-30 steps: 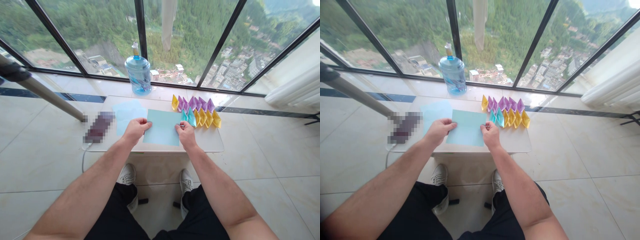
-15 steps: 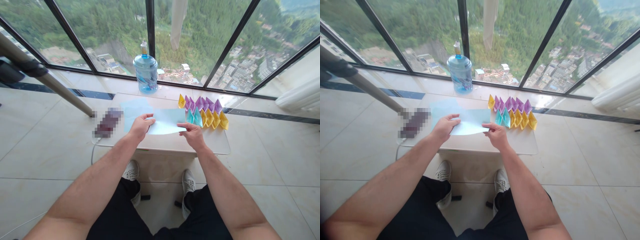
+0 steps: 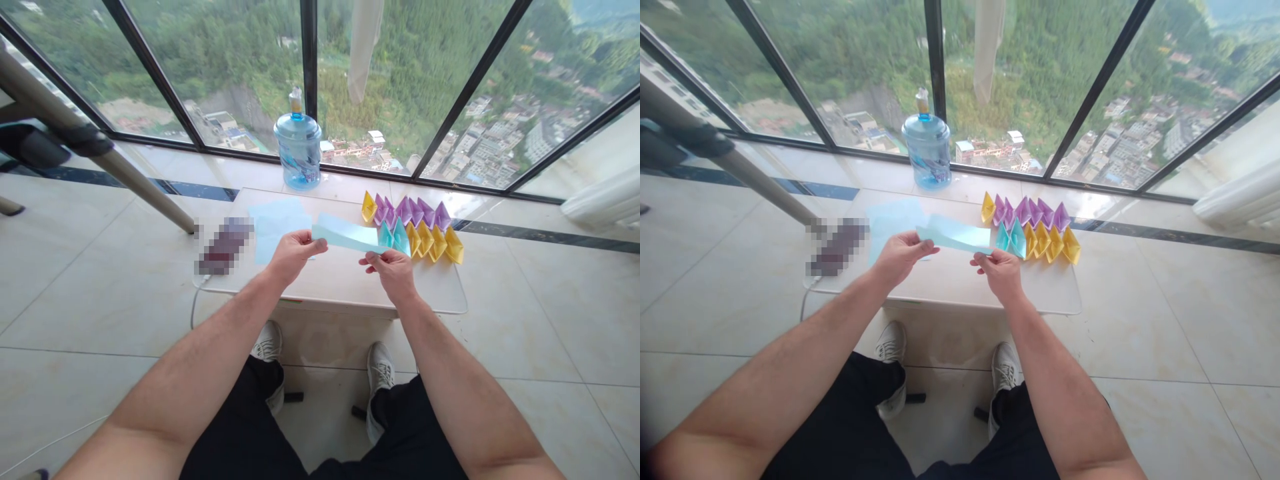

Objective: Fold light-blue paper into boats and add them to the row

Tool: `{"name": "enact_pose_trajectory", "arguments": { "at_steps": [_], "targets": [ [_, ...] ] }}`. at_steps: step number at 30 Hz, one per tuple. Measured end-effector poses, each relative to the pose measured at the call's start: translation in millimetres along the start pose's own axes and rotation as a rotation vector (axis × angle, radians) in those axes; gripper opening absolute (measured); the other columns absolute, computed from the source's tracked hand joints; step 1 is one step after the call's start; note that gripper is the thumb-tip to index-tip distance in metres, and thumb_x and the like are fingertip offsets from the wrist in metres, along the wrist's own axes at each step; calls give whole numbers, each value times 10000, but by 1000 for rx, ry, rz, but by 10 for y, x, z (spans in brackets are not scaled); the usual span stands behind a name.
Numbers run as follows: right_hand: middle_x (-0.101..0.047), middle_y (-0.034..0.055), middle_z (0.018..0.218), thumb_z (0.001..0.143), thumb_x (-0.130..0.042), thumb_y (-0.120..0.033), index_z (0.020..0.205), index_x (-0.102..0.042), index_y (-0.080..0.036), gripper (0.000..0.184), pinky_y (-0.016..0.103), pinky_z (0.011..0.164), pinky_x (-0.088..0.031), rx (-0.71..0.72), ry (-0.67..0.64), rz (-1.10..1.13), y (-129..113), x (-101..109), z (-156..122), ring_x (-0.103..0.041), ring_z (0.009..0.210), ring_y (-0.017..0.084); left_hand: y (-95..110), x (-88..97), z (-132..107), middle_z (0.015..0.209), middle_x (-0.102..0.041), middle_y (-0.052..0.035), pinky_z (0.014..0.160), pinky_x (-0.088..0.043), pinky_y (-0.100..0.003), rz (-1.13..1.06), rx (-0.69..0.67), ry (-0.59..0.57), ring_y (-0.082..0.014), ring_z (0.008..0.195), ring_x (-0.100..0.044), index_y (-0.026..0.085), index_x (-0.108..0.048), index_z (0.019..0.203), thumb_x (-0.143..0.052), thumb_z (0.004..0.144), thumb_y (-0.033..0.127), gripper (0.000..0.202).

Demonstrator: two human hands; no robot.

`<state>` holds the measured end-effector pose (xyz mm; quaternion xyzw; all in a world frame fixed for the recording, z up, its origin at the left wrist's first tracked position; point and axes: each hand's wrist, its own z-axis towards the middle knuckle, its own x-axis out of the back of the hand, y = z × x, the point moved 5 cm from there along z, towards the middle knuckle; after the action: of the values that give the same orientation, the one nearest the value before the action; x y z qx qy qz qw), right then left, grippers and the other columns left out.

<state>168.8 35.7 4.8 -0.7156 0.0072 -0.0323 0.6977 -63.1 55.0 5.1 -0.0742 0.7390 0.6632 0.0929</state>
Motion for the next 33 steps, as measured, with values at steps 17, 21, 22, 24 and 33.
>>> {"name": "enact_pose_trajectory", "arguments": {
  "at_steps": [17, 21, 22, 24, 33],
  "targets": [
    [-722, 22, 672, 729, -810, -496, 707, -669, -185, 343, 278, 592, -557, -16, 64, 131, 145, -36, 25, -721, 681, 184, 67, -18, -68, 668, -612, 10, 693, -596, -316, -63, -28, 253, -126, 649, -615, 149, -634, 653, -909, 535, 386, 381],
    [-689, 5, 623, 731, -807, -484, 687, -649, -187, 339, 270, 575, -541, -9, 87, 129, 146, -37, 30, -713, 658, 179, 66, -32, -73, 636, -575, 35, 664, -601, -315, -47, -57, 285, -110, 611, -588, 156, -599, 665, -898, 545, 383, 393],
    [-684, 3, 617, 730, -806, -486, 684, -645, -188, 342, 271, 574, -540, -8, 91, 125, 145, -36, 30, -711, 652, 179, 63, -31, -72, 643, -590, 32, 662, -601, -320, -41, -62, 292, -119, 618, -601, 161, -595, 692, -894, 549, 379, 397],
    [-677, 0, 610, 726, -804, -495, 678, -639, -189, 351, 274, 573, -542, -6, 98, 113, 142, -34, 29, -709, 642, 179, 56, -25, -73, 667, -634, 22, 659, -599, -330, -28, -67, 310, -146, 647, -640, 172, -606, 814, -884, 559, 360, 421],
    [-651, -12, 584, 724, -807, -487, 656, -625, -194, 352, 277, 565, -534, 0, 94, 112, 140, -35, 23, -700, 625, 179, 49, -43, -87, 806, -746, -61, 723, -598, -371, -40, -44, 301, -207, 754, -711, 138, -664, 911, -878, 566, 373, 469]
  ]
}}
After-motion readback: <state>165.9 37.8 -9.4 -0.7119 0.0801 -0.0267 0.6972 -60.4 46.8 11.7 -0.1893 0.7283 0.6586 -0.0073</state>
